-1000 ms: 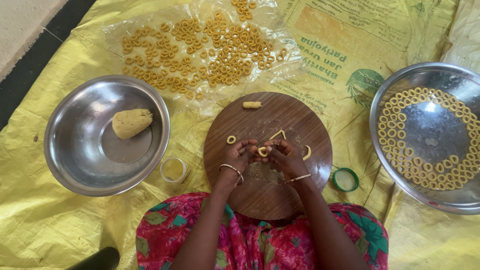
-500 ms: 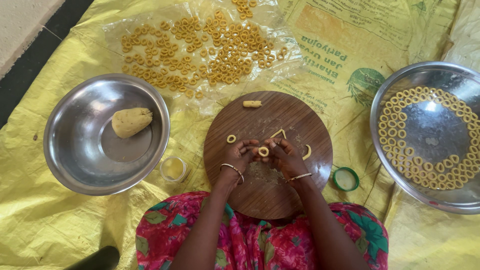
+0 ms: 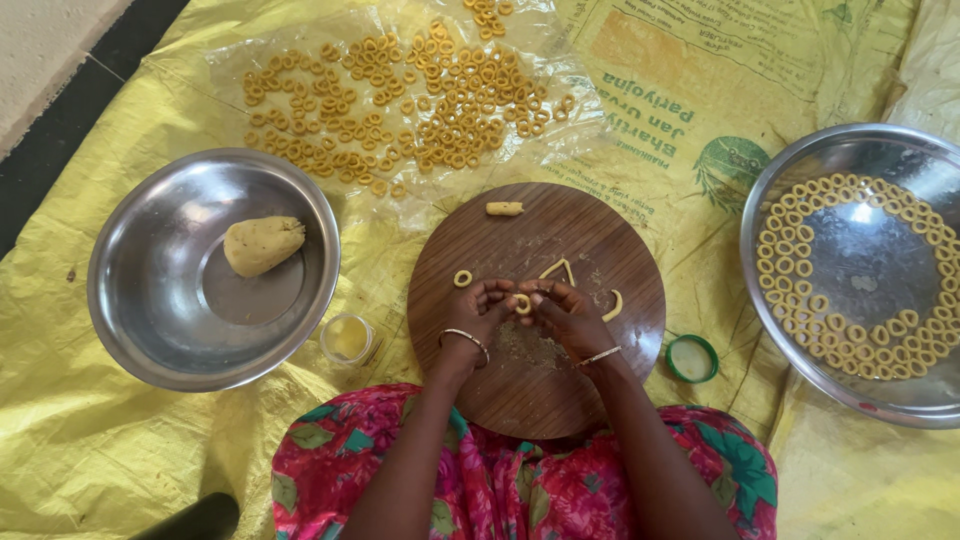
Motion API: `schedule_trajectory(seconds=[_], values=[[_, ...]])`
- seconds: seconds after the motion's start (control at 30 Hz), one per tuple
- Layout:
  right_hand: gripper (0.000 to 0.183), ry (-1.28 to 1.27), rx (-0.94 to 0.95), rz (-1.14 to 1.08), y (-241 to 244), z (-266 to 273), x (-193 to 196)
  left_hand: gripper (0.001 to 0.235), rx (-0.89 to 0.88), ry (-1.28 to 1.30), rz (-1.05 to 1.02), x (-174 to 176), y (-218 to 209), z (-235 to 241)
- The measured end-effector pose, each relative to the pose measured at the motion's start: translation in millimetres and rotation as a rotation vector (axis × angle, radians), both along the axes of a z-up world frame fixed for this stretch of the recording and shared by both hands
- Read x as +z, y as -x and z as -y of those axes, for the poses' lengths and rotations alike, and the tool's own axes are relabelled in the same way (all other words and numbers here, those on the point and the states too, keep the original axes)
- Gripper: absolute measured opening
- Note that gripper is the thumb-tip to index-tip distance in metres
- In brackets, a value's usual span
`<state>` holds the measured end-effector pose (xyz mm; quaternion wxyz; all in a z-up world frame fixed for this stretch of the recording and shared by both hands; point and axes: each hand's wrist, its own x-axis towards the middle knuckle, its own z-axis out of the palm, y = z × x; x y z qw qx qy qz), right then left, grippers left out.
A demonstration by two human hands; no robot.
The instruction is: The person rolls small pieces of dough into thin ropes on a wooden board, then joins the ends to form rings. The finished rings are placed into a metal tray. The person repeats this process with multiple pieces of dough.
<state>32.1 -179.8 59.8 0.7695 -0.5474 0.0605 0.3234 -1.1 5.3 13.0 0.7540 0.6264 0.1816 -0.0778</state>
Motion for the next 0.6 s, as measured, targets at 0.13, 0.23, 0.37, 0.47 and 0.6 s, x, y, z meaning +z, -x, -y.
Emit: schedule_trajectory(seconds=[0.13,0.23,0.37,0.47,0.6], values=[[0.032,0.017,0.027,0.017,0.1,-1.3,-2.7,0.034,-0.003,-0.14,0.074,3.9,-1.4,3.0],[0.031,0.024,0.023,0.012,0.8,-3.1,-6.9,0.035,-0.011,-0.275,0.124,11.1,-1.0,4.1],[0.028,0.026,-0.006,-0.001,-0.3,-2.7,-14.3,0.034,-0.05,-0.36,0.146,26.5,-0.3,6.6],[0.025,0.038,-0.019,-0.024,-1.1,0.4,-21.8,0.033,-0.107,-0.616,0.347,40.5,6.0,8.8],[0.024,0.026,-0.034,-0.005,-1.5,2.8,-30.6,0.033,-0.122,-0.713,0.384,55.4,13.5,10.2]])
